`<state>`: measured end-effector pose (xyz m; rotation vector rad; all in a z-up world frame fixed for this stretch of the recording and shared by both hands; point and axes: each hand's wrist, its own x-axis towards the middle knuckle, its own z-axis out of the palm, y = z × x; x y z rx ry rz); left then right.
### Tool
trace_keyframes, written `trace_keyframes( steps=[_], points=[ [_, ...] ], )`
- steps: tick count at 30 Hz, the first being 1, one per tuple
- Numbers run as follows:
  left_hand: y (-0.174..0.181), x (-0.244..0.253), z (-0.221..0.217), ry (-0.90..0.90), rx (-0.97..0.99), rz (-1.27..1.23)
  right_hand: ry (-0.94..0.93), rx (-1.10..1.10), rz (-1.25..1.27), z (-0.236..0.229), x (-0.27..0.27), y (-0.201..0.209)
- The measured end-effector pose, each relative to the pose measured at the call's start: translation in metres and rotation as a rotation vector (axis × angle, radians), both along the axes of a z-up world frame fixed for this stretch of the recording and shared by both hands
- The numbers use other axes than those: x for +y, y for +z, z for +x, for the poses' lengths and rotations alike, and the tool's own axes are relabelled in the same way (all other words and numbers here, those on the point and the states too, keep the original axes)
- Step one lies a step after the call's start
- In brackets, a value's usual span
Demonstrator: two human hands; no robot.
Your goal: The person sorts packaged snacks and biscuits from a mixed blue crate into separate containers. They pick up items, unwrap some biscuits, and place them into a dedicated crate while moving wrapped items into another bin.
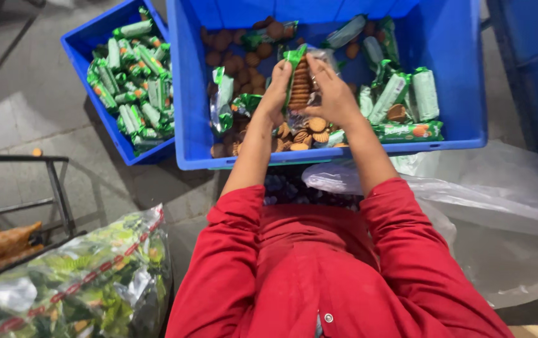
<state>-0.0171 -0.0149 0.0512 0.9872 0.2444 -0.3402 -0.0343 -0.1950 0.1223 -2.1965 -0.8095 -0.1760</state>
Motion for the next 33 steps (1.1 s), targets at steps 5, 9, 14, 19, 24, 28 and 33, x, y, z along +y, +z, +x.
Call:
trace_keyframes(
  steps=[5, 9, 14, 19, 24, 28, 33],
  points=[
    [-0.02, -0.001, 0.001, 0.013, -0.007, -0.004, 0.054, -0.002, 0.049, 0.0, -0.004, -0.001],
    [-0.031, 0.01, 0.001, -0.002, 0.061, 0.091, 0.066, -0.036, 0.01, -0.002, 0.008, -0.004],
    [-0.038, 0.017, 0.002, 0.009, 0.035, -0.038, 0.047, 0.164, -0.118, -0.007, 0.016, -0.018],
    [-0.05, 0.031, 0.004, 0.313, -0.015, 0.296, -0.134, 0.066, 0.174, -0.008, 0.006, -0.021],
    [-0.052, 0.042, -0.015, 0.398, -0.412, 1.491, -0.438, 0.338, 0.496, -0.008, -0.025, 0.025],
    [-0.029, 0.029, -0.031, 0.288, -0.18, 1.502, -0.245, 0.367, 0.885, 0.008, -0.107, 0.122],
    [0.01, 0.018, -0.044, 0.29, -0.16, 1.576, -0.224, 0.464, 0.566, -0.026, -0.262, 0.247]
  ],
)
